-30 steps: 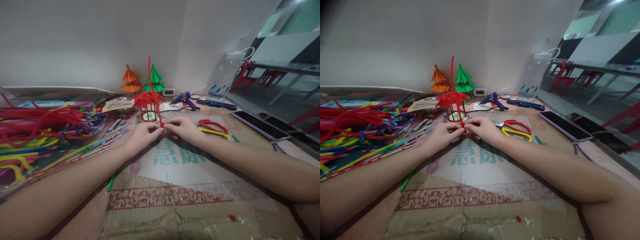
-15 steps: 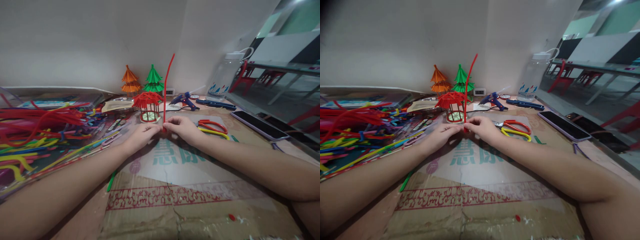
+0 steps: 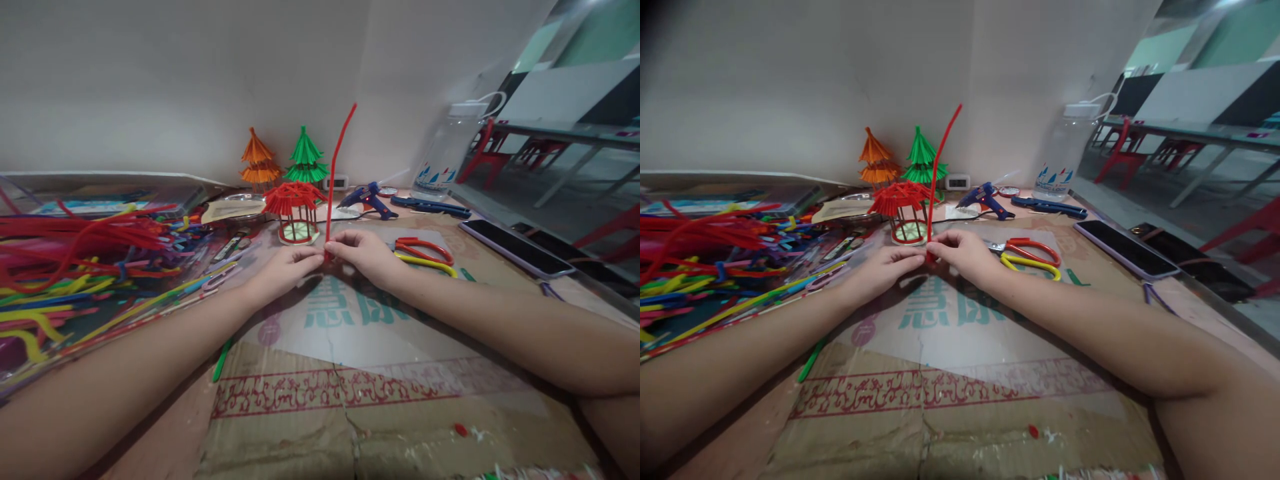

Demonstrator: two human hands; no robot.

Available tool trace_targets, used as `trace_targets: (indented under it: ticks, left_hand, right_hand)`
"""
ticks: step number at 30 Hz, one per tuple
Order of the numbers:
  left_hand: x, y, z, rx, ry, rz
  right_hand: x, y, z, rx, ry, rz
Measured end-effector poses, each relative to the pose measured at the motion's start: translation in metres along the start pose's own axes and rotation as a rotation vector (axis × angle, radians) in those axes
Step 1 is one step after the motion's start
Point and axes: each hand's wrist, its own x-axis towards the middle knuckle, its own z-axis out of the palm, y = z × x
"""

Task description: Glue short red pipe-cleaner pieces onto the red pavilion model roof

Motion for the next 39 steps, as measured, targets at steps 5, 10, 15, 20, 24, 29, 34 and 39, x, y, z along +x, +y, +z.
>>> trace_targets:
  ticks: [5, 10, 15, 20, 24, 29, 34, 39]
  left_hand:
    - [-0.002, -0.0008, 0.0032, 0.063, 0.001, 0.05]
    - [-0.0043, -0.0026, 0.0049, 0.079, 0.058, 0.057]
    - [-0.0062, -0.0004, 0.0053, 0.081, 0.087, 0.055]
    - [-0.0065, 0.0027, 0.0064, 0.057, 0.107, 0.049]
    - [-0.0064, 0.0031, 0.0057, 0.089, 0.115, 0.054]
    - [-0.0059, 0.0037, 0.005, 0.09, 0.063, 0.096]
    - [-0.0053, 0.003, 0.0053, 0.157, 0.078, 0.144]
    - [-0.0066, 0.0064, 0.0039, 0.237, 0.093, 0.139]
  right_hand:
    - [-0.0022, -0.003, 0.0002, -0.013, -0.018, 0.039]
    - [-0.0061, -0.0066, 0.0033, 0.019, -0.034, 0.05]
    - [-0.0077, -0.0065, 0.0042, 0.069, -0.082, 0.042]
    - [-0.007, -0.0041, 0.004, 0.032, -0.079, 0.007]
    - [-0.0061, -0.0025, 0.0044, -0.016, -0.053, -0.028]
    - [-0.0048, -0.0026, 0.0039, -0.037, -0.003, -0.068]
    - [-0.0027, -0.0006, 0.003, -0.036, 0.001, -0.072]
    - [-0.0042, -0.0026, 0.0035, -0.064, 0.0, -0.075]
